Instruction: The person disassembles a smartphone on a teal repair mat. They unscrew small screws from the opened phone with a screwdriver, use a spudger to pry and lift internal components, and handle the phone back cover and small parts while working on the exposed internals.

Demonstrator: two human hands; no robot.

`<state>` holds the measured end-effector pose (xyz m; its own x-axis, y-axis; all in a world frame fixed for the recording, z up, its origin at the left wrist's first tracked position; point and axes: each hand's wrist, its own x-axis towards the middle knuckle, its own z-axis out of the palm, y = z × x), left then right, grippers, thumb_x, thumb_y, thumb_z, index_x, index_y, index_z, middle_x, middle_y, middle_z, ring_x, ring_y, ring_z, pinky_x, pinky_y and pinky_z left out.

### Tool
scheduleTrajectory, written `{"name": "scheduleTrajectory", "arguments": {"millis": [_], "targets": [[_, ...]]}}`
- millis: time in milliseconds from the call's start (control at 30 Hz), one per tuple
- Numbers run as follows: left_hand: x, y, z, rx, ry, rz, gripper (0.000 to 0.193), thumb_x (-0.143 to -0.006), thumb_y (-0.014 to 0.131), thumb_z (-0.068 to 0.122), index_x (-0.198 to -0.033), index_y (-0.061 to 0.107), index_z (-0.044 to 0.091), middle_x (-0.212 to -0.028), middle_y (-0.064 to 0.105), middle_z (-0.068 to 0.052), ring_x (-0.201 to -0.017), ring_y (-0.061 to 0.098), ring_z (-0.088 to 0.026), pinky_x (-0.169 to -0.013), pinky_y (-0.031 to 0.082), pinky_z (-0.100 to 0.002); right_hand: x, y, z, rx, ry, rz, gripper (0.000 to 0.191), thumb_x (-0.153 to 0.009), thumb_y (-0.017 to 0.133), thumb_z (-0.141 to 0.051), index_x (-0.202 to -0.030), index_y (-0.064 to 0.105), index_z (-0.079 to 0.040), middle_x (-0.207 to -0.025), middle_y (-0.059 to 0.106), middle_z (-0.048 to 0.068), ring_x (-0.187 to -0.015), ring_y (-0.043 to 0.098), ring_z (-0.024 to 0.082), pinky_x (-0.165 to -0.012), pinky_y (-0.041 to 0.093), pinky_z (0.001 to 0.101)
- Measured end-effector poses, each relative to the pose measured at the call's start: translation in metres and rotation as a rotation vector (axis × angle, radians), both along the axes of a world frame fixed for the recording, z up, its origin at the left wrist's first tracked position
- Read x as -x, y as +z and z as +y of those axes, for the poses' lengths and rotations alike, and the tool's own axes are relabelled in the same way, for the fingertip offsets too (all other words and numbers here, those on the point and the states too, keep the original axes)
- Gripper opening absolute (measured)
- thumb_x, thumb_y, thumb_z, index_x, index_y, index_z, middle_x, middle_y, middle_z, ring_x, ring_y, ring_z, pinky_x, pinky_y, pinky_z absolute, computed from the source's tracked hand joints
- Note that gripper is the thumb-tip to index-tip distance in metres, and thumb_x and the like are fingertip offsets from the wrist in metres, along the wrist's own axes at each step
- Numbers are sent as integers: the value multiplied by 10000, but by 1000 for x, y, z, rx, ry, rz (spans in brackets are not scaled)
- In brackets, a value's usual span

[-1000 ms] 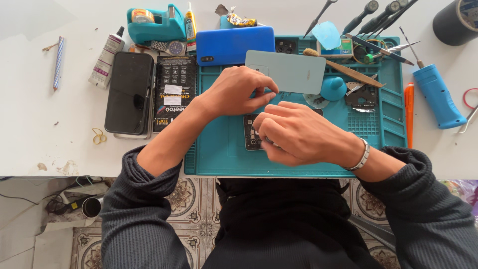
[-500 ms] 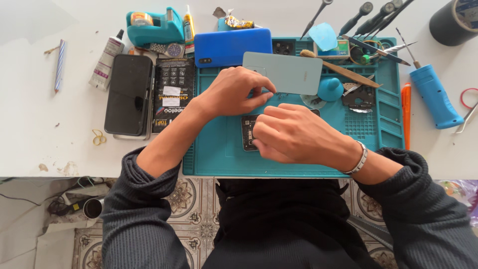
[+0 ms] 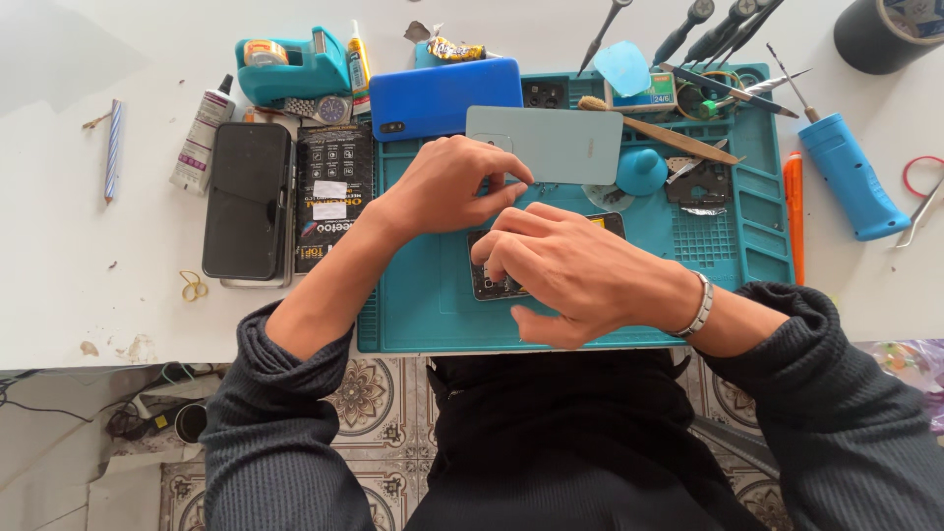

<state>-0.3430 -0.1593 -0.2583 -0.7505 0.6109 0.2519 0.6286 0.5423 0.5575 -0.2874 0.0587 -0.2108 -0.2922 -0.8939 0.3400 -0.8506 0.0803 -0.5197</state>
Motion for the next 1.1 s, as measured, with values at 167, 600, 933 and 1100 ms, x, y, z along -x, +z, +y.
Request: {"name": "scheduleTrajectory", "arguments": {"millis": [167, 600, 933, 1100], "targets": [[6, 1, 3, -1, 3, 0, 142, -898, 728, 211, -1009, 796, 155, -738, 728, -27, -667, 693, -216, -620, 521, -355, 6, -4, 0, -16, -53, 22, 261, -851, 658, -85, -1027, 468, -54, -1160, 662, 55, -1013, 610, 270, -948, 493, 418], [16, 0, 12, 13, 1, -22, 152, -906, 737, 225, -1026, 796, 152, -746, 730, -36, -683, 695, -226, -634, 520, -363, 26, -8, 17, -29, -117, -207, 261, -785, 658, -27, -974, 477, -33, -837, 639, 89, -707, 636, 323, -658, 514, 409], [15, -7, 38, 16, 7, -15, 138, -902, 736, 219, -1011, 797, 159, -750, 733, -31, -687, 695, -228, -635, 524, -367, 34, -9, 53, -71, -221, -307, 214, -782, 599, 23, -980, 554, -46, -703, 624, 99, -592, 659, 297, -559, 521, 392], [14, -8, 49, 1, 11, -13, 133, -900, 736, 215, -1007, 794, 160, -751, 734, -29, -685, 702, -224, -619, 522, -366, 26, -15, 53, -231, -212, -314, 299, -831, 644, -53, -1127, 632, -86, -630, 628, 105, -556, 662, 289, -569, 514, 396]]}}
